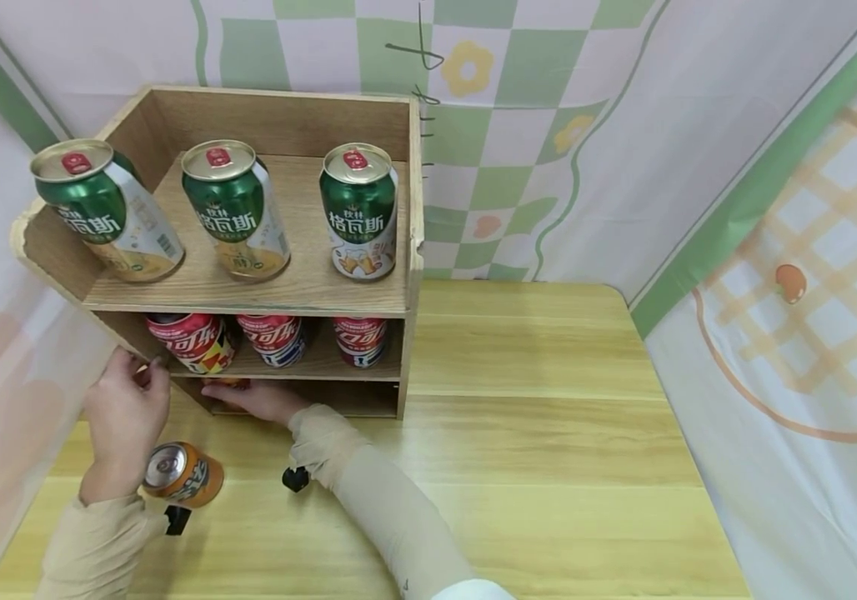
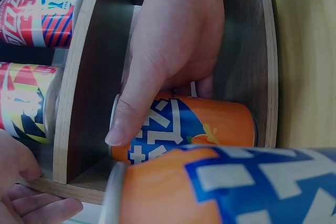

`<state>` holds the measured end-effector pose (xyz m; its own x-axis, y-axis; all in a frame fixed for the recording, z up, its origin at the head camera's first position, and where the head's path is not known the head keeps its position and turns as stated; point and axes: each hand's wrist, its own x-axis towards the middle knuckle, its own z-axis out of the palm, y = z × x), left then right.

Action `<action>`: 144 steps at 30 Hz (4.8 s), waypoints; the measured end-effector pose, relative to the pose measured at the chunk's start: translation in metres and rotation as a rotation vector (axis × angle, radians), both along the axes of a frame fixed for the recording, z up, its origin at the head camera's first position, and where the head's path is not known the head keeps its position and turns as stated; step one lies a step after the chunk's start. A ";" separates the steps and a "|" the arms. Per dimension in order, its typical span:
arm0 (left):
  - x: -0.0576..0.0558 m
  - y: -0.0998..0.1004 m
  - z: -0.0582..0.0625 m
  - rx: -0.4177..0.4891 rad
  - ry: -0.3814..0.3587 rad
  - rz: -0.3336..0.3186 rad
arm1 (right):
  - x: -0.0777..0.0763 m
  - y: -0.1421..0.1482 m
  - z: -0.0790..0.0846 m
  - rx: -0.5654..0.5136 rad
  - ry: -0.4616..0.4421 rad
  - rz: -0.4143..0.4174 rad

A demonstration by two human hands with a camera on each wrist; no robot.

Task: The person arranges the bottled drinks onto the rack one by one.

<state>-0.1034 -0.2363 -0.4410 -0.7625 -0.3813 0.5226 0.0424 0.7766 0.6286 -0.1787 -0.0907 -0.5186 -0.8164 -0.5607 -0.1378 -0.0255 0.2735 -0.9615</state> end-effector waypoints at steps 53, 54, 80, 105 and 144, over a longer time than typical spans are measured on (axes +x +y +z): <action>0.004 -0.001 0.001 -0.030 -0.019 -0.013 | 0.038 0.087 0.005 0.110 0.357 0.076; 0.004 -0.001 0.001 -0.029 -0.021 -0.013 | 0.039 0.086 0.005 0.088 0.366 0.085; 0.004 -0.007 0.003 -0.063 -0.054 -0.045 | 0.066 0.091 0.002 0.041 0.461 0.192; 0.048 -0.054 -0.021 0.087 -0.340 -0.455 | 0.074 0.218 0.006 -0.281 0.660 -0.320; 0.094 -0.048 -0.100 0.425 -0.306 -0.605 | 0.049 0.211 -0.014 -0.138 0.341 -0.358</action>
